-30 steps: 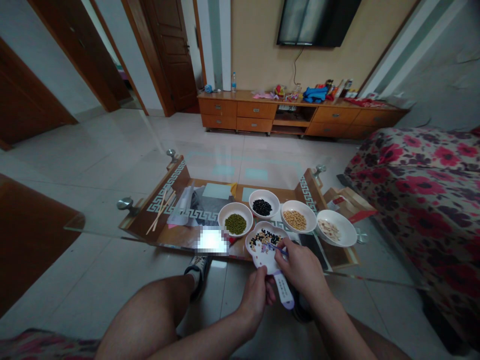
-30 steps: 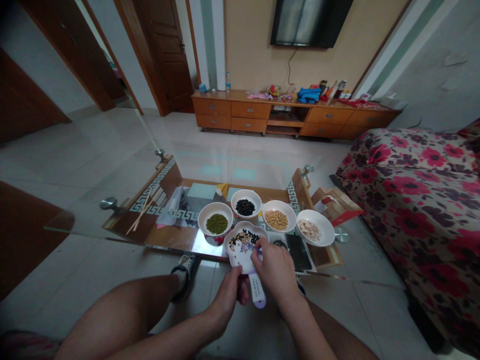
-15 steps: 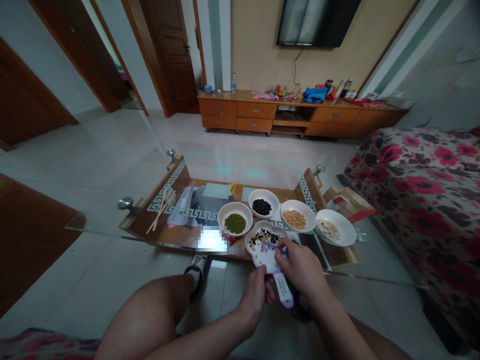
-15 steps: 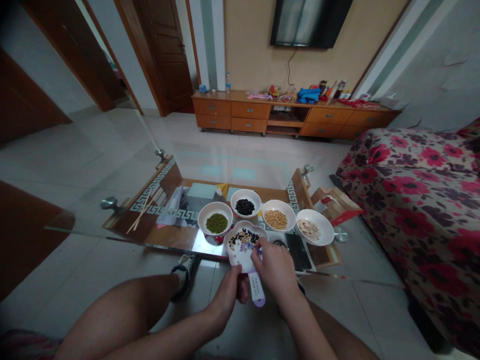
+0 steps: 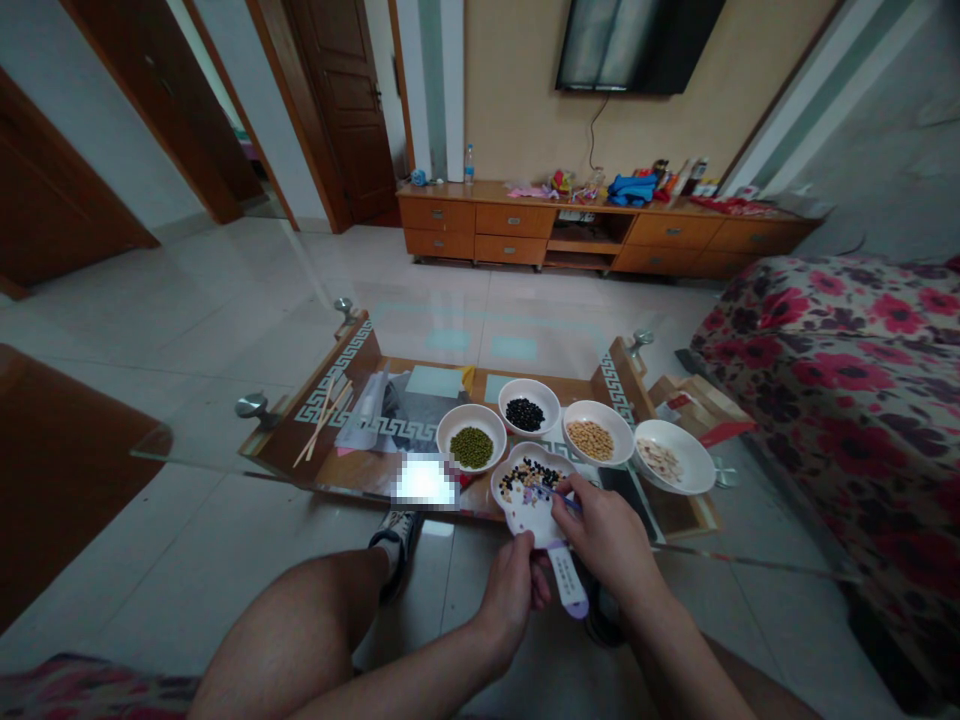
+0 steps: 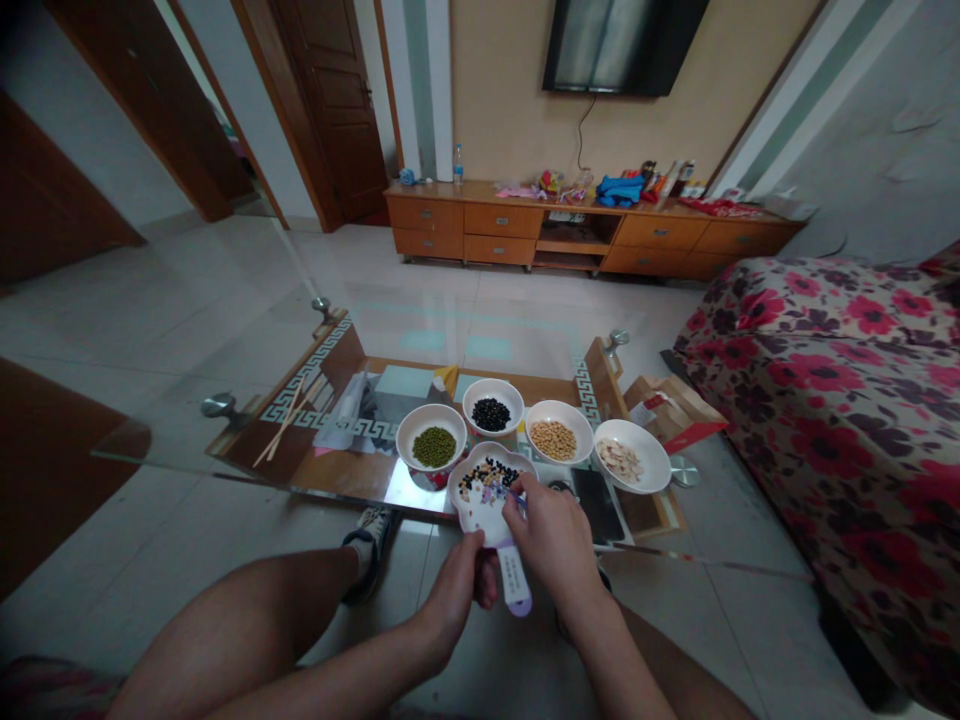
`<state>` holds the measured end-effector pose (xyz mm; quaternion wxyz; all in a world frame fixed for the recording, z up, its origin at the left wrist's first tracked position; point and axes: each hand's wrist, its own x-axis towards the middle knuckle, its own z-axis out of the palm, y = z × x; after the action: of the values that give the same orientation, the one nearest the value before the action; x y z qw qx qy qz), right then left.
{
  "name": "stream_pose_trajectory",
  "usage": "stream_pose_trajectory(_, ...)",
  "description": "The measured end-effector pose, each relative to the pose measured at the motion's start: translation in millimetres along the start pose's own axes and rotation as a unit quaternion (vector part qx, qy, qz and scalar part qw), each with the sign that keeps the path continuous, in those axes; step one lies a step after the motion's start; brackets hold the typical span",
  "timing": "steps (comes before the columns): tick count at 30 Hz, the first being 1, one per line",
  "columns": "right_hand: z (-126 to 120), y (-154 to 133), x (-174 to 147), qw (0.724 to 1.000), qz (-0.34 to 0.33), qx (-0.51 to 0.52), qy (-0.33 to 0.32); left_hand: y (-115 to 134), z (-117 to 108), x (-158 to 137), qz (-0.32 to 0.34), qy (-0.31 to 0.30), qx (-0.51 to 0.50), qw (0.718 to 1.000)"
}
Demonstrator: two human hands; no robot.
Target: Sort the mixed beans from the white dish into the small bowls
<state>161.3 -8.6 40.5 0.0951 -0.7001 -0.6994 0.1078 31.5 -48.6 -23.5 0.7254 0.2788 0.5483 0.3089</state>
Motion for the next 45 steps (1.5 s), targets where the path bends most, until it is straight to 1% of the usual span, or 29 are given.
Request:
stream_pose_trajectory(3,-4.3,6.7,2.6,0.998,0.023,0.030,0.050,1.1,0.2,-1.1,0.000,0.000,-0.001,1.000)
stream_pose_trajectory(6,-11.0,18.5,7.2,0.990,0.075,0.043,0.115,0.8,-0.5,-2.0,0.003,-0.001,-0.001,1.000)
stream_pose_trajectory(8,-15.9,26.5,10.3,0.982,0.111,0.033,0.146,-0.8,-1.3,-1.4,0.006,0.002,0.000,1.000)
stream_pose_trajectory(11,-22.1,34.0,13.1,0.974,0.162,-0.008,0.159,-4.8,-2.5,2.2,0.003,0.005,0.007,1.000)
stream_pose_trajectory(13,-24.7,35.0,13.4,0.970,0.183,-0.027,0.160,-7.4,-3.1,5.3,0.002,0.003,0.008,1.000)
stream_pose_trajectory(15,-25.5,33.6,12.3,0.968,0.186,-0.023,0.167,-8.6,-3.3,7.3,0.002,0.002,0.006,1.000)
stream_pose_trajectory(18,-23.7,29.6,9.3,0.968,0.171,0.015,0.183,-7.1,-3.3,6.7,-0.006,0.008,0.015,1.000)
stream_pose_trajectory(20,-21.4,27.0,7.3,0.972,0.151,0.049,0.171,-4.6,-3.1,4.4,-0.009,0.014,0.018,1.000)
stream_pose_trajectory(22,-18.9,24.7,5.9,0.979,0.132,0.070,0.137,-2.2,-2.9,2.3,-0.009,0.018,0.018,1.000)
stream_pose_trajectory(25,-16.3,21.2,5.1,0.988,0.116,0.056,0.089,-1.3,-2.8,1.7,-0.007,0.018,0.023,1.000)
stream_pose_trajectory(30,-14.8,17.1,5.9,0.994,0.094,0.027,0.041,-5.8,-3.8,5.8,0.005,-0.003,0.003,1.000)
stream_pose_trajectory(33,-14.6,17.1,5.9,0.996,0.089,0.017,0.028,-6.8,-3.9,6.1,0.009,-0.001,0.000,1.000)
stream_pose_trajectory(40,-15.9,16.9,3.8,0.997,0.076,-0.029,0.007,-0.5,-1.7,2.2,-0.009,0.012,0.018,1.000)
stream_pose_trajectory(45,-15.5,15.8,4.7,0.997,0.065,-0.044,-0.006,-1.9,-2.7,2.6,0.012,-0.002,0.003,1.000)
